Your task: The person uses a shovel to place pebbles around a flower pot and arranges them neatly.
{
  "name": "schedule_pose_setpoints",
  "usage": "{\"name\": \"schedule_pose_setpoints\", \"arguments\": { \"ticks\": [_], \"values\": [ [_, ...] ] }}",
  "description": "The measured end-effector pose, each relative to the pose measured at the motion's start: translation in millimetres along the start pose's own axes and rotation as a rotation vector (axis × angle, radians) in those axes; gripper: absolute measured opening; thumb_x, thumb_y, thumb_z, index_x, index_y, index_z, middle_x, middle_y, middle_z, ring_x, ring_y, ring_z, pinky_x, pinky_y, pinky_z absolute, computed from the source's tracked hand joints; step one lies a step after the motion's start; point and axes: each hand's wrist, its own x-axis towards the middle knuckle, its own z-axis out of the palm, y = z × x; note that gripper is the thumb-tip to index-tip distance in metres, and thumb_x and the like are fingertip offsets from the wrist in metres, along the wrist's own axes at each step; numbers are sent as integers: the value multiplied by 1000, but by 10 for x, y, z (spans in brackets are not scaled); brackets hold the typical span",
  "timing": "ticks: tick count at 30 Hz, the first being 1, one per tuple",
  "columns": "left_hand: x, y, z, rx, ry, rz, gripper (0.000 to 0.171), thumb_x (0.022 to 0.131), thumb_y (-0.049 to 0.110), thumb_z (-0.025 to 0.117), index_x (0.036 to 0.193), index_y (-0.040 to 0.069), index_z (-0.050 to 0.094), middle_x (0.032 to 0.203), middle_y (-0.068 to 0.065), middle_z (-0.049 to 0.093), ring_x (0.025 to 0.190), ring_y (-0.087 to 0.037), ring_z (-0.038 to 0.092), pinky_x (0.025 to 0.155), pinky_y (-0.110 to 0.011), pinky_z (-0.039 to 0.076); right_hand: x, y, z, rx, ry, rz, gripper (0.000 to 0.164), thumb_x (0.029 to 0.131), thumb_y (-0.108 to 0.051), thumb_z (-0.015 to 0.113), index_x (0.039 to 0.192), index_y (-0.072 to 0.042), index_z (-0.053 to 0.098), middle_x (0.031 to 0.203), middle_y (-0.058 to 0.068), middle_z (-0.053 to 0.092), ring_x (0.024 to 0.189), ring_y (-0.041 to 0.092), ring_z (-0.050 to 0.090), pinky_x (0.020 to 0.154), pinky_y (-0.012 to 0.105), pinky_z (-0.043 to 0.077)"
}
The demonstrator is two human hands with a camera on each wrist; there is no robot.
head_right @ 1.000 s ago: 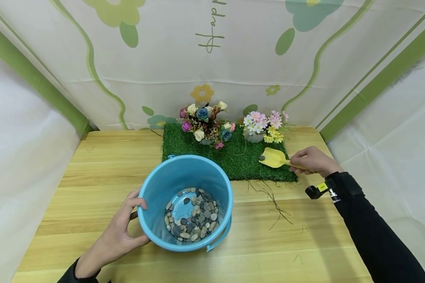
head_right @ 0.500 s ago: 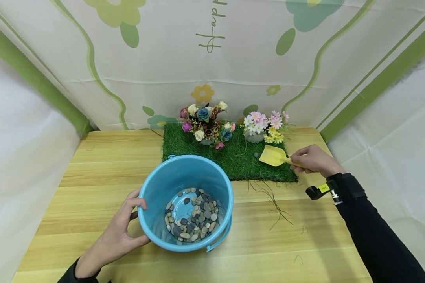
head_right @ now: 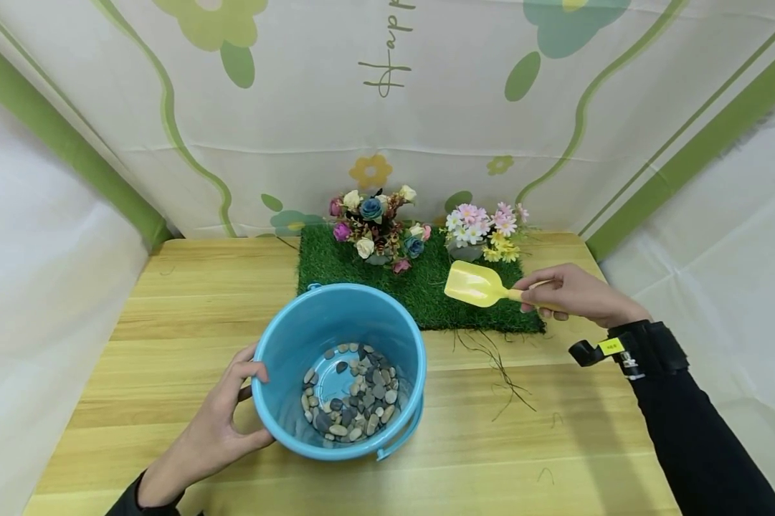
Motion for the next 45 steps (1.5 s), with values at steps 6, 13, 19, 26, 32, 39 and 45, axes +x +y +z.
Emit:
{"name": "schedule_pose_setpoints", "arguments": {
  "ticks": [6, 13, 19, 26, 32, 39, 45],
  "values": [
    [12, 41, -12, -2, -2, -19, 66, 74, 4, 90, 120, 11, 42, 159, -12, 25, 137, -41, 38, 91, -51, 57, 24, -154, 22, 72, -111, -168, 32, 104, -7, 58, 135, 2, 59, 100, 23, 70, 54, 20, 49, 43, 35, 44],
    [15, 51, -6, 1, -3, -21, 66, 74, 4, 90, 120, 12, 42, 160, -12, 25, 138, -41, 37, 91, -51, 56, 67, -483, 215, 63, -129, -299, 31, 104, -2, 55, 135, -1, 59, 100, 18, 70, 57, 23, 51, 43, 38, 44],
    [13, 44, 12, -3, -4, -18, 66, 75, 3, 90, 120, 12, 42, 160, -12, 25, 138, -42, 37, 91, -51, 56, 135, -766, 359, 30, -124, -333, 30, 105, -6, 56, 135, -5, 60, 102, 16, 71, 61, 25, 54, 47, 38, 45],
    [7, 32, 18, -1, 12, 4, 66, 73, 1, 90, 119, 7, 43, 159, -13, 26, 135, -45, 39, 87, -54, 58, 329, -1062, 556, -80, -235, -320, 26, 104, -15, 62, 129, -16, 67, 97, 8, 72, 58, 23, 54, 46, 34, 48],
    [5, 29, 16, 6, 21, 15, 68, 71, 1, 91, 119, 7, 43, 158, -13, 27, 135, -44, 40, 86, -53, 58, 494, -1272, 780, -155, -343, -429, 24, 103, -16, 63, 126, -17, 69, 98, 3, 72, 60, 20, 56, 52, 34, 52],
    [13, 39, 12, 8, 17, 13, 67, 72, 0, 90, 120, 8, 43, 158, -13, 27, 135, -44, 40, 87, -52, 58, 559, -1556, 1020, -324, -342, -474, 22, 104, -20, 62, 125, -15, 69, 94, 0, 71, 62, 14, 58, 55, 30, 52],
    [9, 41, 1, -2, 6, -1, 67, 74, 1, 89, 121, 14, 43, 158, -13, 27, 135, -43, 40, 89, -51, 57, 636, -1755, 1272, -487, -341, -485, 21, 100, -11, 66, 120, -10, 71, 99, -4, 70, 68, 6, 59, 61, 28, 52]
  ]
}}
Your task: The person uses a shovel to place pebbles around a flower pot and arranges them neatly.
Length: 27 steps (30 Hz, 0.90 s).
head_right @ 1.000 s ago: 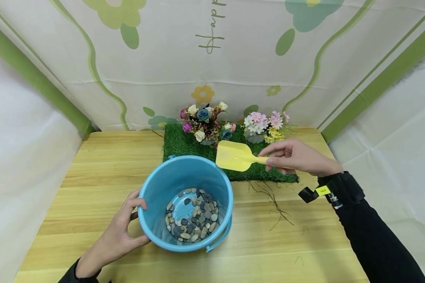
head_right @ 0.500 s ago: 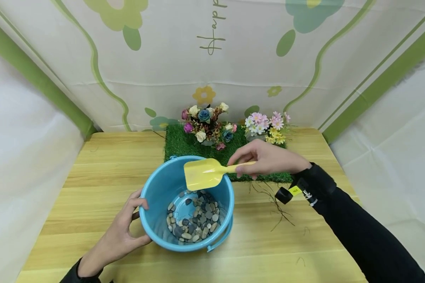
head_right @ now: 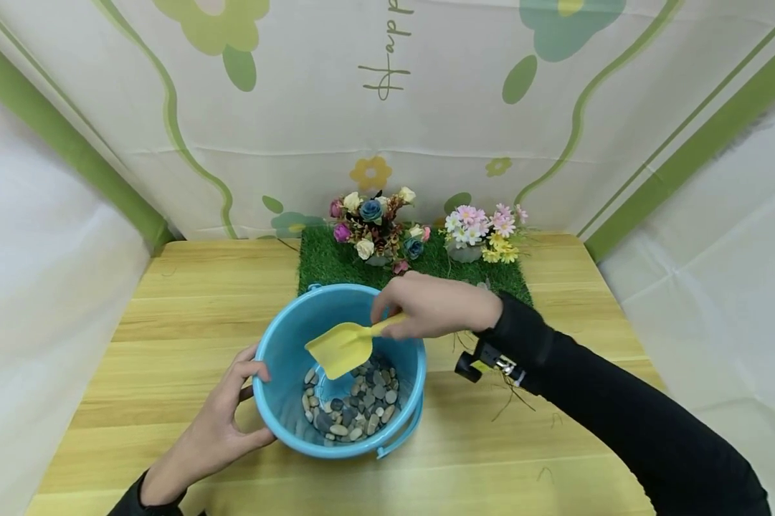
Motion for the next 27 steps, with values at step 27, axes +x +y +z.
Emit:
{"name": "schedule_pose_setpoints", "arguments": {
  "ticks": [27],
  "values": [
    [0, -6, -3, -14, -2, -12, 70, 74, 2, 90, 123, 16, 42, 159, -13, 26, 134, -44, 40, 89, -50, 57, 718, -241, 304, -321, -203, 73, 43, 100, -7, 65, 68, -18, 37, 63, -3, 24, 55, 10, 22, 56, 26, 21]
  ]
}}
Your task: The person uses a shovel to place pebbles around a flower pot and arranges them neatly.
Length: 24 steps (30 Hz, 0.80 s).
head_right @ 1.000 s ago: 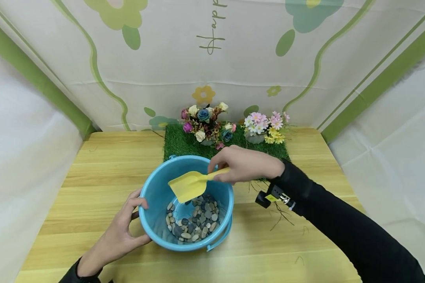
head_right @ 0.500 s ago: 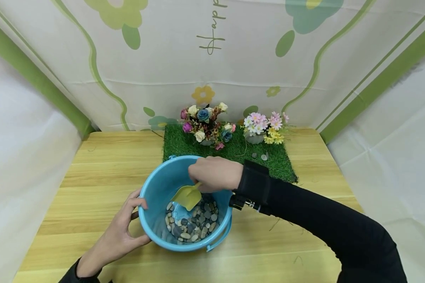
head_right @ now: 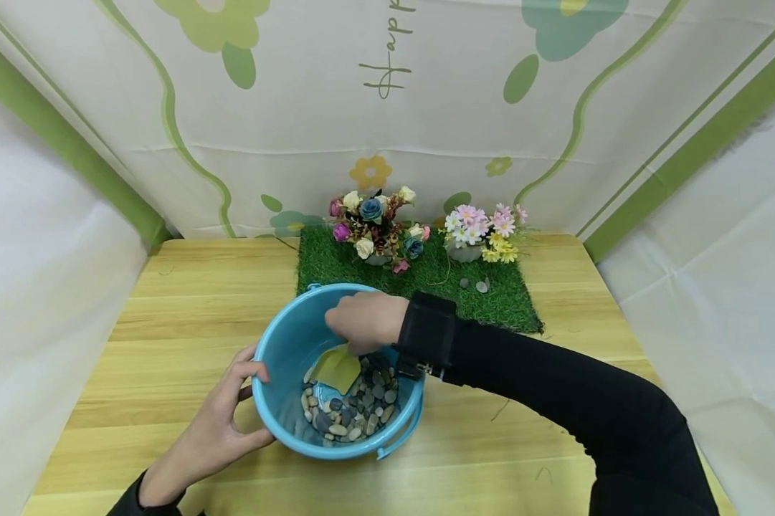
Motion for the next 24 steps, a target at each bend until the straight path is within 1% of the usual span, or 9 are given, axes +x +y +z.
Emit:
{"name": "schedule_pose_setpoints", "arguments": {
  "ticks": [3, 5, 8, 10, 12, 15, 20, 24],
  "values": [
    [-6, -11, 3, 3, 0, 1, 70, 74, 2, 90, 123, 16, 42, 159, -12, 26, 134, -44, 40, 89, -50, 57, 50, -5, 24, 6, -33, 24, 41, 99, -7, 65, 67, -17, 41, 61, -4, 29, 52, 10, 26, 54, 24, 23],
    [-7, -21, 2, 7, -1, 8, 68, 74, 3, 90, 122, 14, 43, 159, -13, 26, 134, -45, 40, 89, -50, 57, 76, 6, 35, 20, -52, 31, 42, 99, -8, 65, 66, -17, 42, 60, -4, 29, 51, 10, 26, 53, 24, 24],
    [-11, -28, -1, 13, -1, 7, 68, 75, 3, 90, 122, 13, 43, 159, -13, 26, 134, -44, 40, 89, -50, 57, 102, 41, 43, 74, -81, 24, 46, 100, -9, 65, 62, -17, 40, 56, -4, 28, 49, 10, 25, 52, 25, 23],
    [-11, -23, -2, 14, 0, 7, 67, 75, 3, 90, 122, 13, 43, 159, -13, 26, 134, -44, 40, 89, -50, 57, 122, 67, 48, 127, -117, 12, 48, 100, -10, 65, 60, -17, 40, 53, -4, 29, 45, 9, 31, 50, 23, 26],
    [-13, -16, -2, 15, 2, 1, 68, 75, 3, 90, 122, 15, 42, 160, -12, 25, 135, -43, 40, 89, -49, 57, 142, 91, 56, 176, -152, 3, 49, 100, -10, 65, 57, -18, 43, 49, -5, 33, 44, 8, 41, 49, 21, 31],
    [-7, -6, 1, 18, 3, 3, 68, 75, 3, 90, 122, 15, 43, 159, -12, 26, 135, -43, 40, 89, -49, 57, 165, 122, 63, 224, -196, -20, 49, 100, -9, 65, 56, -17, 44, 48, -4, 35, 46, 9, 53, 48, 20, 39],
    [-7, -8, -1, 15, 5, 14, 66, 75, 3, 89, 121, 13, 43, 159, -12, 27, 134, -44, 41, 89, -50, 57, 163, 174, 49, 255, -219, -70, 48, 101, -8, 64, 58, -15, 42, 51, -2, 34, 48, 11, 53, 50, 20, 38],
    [-9, -13, -6, 12, 4, 23, 66, 74, 1, 90, 121, 10, 43, 159, -13, 26, 134, -44, 40, 88, -51, 57, 151, 195, 40, 262, -223, -84, 47, 101, -9, 65, 59, -15, 44, 51, -2, 39, 53, 19, 60, 51, 20, 39]
  ]
}}
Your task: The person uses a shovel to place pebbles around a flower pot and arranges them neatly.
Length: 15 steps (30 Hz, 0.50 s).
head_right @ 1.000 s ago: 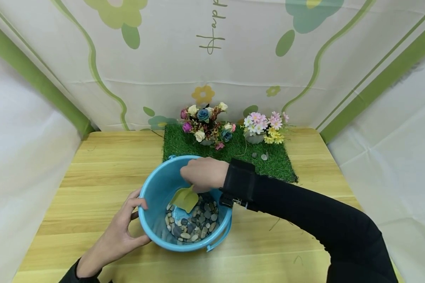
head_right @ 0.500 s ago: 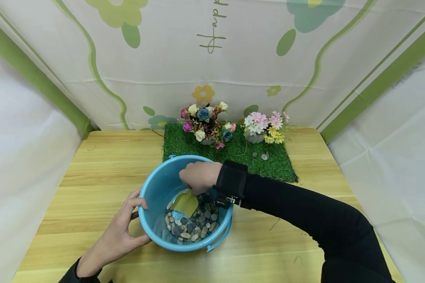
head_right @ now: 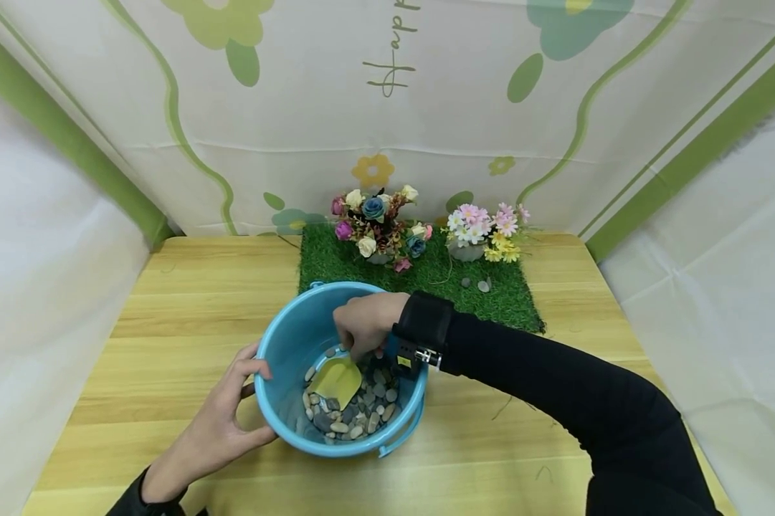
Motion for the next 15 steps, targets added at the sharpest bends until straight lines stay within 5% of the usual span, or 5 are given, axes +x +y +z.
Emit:
{"name": "schedule_pose_setpoints", "arguments": {
  "ticks": [6, 15],
  "values": [
    [-3, -9, 1, -8, -10, -13, 66, 75, 2, 89, 121, 11, 42, 160, -11, 25, 136, -41, 39, 91, -50, 57, -2, -4, -3, -10, 1, 29, 43, 100, -11, 66, 60, -13, 53, 51, -4, 47, 61, 29, 66, 50, 19, 40],
    [-3, -4, 3, -27, -13, -24, 66, 76, 3, 89, 121, 11, 43, 160, -10, 25, 137, -40, 38, 93, -47, 56, -11, -12, -16, -15, 4, 62, 29, 100, -11, 67, 71, -12, 69, 58, 1, 60, 52, 10, 61, 50, 19, 45]
  ]
}}
